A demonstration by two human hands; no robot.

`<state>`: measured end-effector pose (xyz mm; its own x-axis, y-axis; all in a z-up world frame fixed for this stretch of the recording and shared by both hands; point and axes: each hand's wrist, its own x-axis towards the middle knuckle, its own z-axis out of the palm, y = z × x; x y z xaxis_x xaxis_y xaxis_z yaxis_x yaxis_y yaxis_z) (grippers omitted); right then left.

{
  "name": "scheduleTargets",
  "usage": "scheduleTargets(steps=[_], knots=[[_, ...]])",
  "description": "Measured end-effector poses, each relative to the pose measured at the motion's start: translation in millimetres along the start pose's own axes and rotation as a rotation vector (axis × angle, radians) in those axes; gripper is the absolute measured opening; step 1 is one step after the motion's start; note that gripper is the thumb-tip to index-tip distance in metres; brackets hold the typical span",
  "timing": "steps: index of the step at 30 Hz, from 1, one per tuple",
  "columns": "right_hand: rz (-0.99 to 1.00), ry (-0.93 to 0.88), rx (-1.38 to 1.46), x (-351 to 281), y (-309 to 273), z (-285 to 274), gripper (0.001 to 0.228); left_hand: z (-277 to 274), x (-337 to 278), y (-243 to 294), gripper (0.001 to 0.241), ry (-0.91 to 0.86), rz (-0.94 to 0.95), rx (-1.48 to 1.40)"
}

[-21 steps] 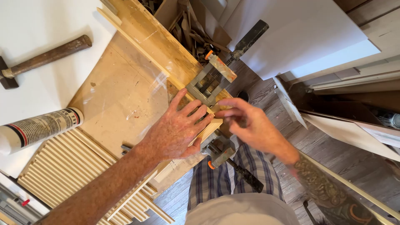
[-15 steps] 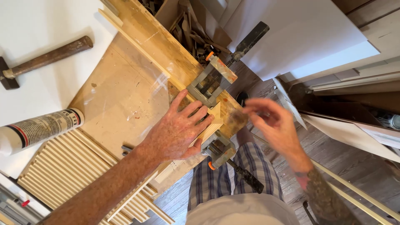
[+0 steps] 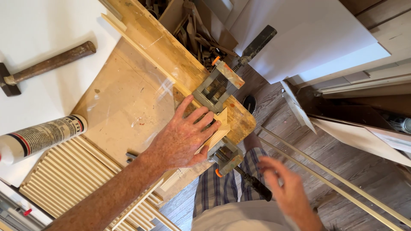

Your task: Assembling wooden frames by gluing and clamping wooden strips at a workbench

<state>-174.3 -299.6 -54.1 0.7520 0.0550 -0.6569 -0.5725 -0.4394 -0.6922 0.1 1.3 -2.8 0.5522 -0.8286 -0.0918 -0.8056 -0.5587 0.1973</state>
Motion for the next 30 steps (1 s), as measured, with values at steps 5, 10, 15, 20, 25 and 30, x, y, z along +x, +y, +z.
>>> scheduleTargets(steps=[5,10,15,20,25,30], knots=[[0.084,-0.182,-0.213,-24,0,20,0.058,-2,1,-1,0.065,-0.014,0.001,0.025],[0.216,-0.081,-0.257,-29,22,37,0.052,4,-3,-2,0.063,0.011,-0.003,0.013],[0.013,0.087,-0.224,-33,48,44,0.051,10,-4,1,0.065,-0.079,-0.013,0.055],[0.096,0.056,-0.204,-31,43,44,0.047,8,-5,0,0.061,-0.028,-0.008,0.031],[0.131,0.056,-0.144,-30,45,45,0.043,2,-2,0,0.06,-0.014,-0.007,0.024],[0.253,-0.002,0.286,-25,39,43,0.037,3,-2,-1,0.066,-0.049,-0.004,0.032]])
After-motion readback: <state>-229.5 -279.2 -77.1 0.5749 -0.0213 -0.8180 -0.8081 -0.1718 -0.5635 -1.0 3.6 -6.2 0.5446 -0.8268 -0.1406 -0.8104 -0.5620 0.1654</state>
